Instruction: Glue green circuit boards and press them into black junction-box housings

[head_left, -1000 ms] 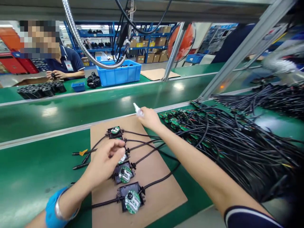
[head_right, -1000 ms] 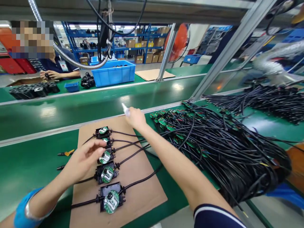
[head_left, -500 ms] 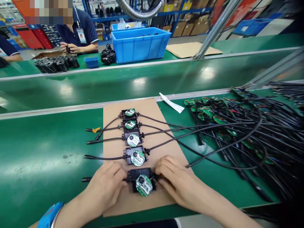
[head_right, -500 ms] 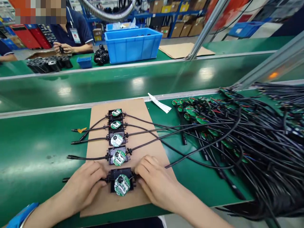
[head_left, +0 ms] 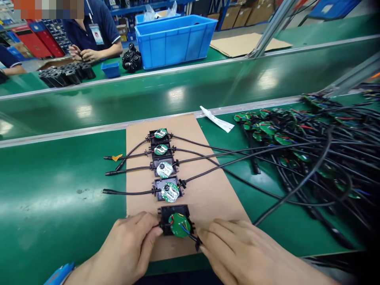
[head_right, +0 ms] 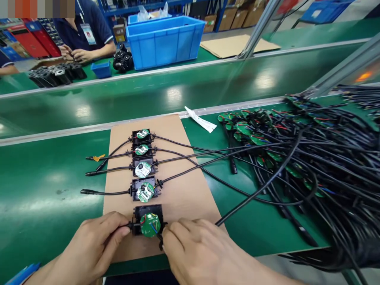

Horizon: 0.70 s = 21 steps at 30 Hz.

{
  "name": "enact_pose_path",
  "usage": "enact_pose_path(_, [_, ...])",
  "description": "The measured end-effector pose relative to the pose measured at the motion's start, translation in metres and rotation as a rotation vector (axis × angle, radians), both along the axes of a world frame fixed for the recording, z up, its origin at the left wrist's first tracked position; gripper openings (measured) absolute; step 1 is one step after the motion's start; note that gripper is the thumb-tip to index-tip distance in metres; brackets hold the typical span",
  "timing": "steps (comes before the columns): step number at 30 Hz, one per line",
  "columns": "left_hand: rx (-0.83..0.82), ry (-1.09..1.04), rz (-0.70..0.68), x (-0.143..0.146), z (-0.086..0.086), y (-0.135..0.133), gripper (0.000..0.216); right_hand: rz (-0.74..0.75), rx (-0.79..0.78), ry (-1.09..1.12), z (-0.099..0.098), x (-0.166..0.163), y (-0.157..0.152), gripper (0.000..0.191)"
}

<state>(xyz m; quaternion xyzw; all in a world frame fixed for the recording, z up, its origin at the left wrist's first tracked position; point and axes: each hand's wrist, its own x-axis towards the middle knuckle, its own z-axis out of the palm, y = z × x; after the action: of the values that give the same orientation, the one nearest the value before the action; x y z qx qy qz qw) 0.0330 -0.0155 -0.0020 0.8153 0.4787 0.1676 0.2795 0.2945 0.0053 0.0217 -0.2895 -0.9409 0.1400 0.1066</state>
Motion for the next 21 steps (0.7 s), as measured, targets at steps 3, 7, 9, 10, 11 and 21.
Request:
enact_pose_path(3, [-0.009,0.053,0.006,0.002,-0.005,0.004,0.017,0.001,-0.019,-0.102,-0.002,-0.007,0.007,0.013])
enact_pose_path(7, [-0.03,0.084,0.014,0.001,-0.007,0.009,0.018,0.001,-0.026,-0.189,-0.001,-0.018,0.013,0.013])
enact_pose_path(9, [-0.058,0.086,0.014,0.0,-0.006,0.011,0.019,-0.003,-0.037,-0.24,-0.001,-0.024,0.015,0.025])
enact_pose_path(10, [-0.07,0.083,0.012,-0.001,-0.006,0.013,0.019,-0.005,-0.048,-0.259,-0.001,-0.026,0.016,0.033])
enact_pose_path(11, [-0.075,0.079,0.011,-0.001,-0.006,0.014,0.019,-0.003,-0.064,-0.271,-0.002,-0.028,0.016,0.04])
enact_pose_path(21, [0.18,0.08,-0.018,0.0,-0.01,0.008,0.014,0.012,-0.16,-0.312,0.009,-0.045,0.022,0.024])
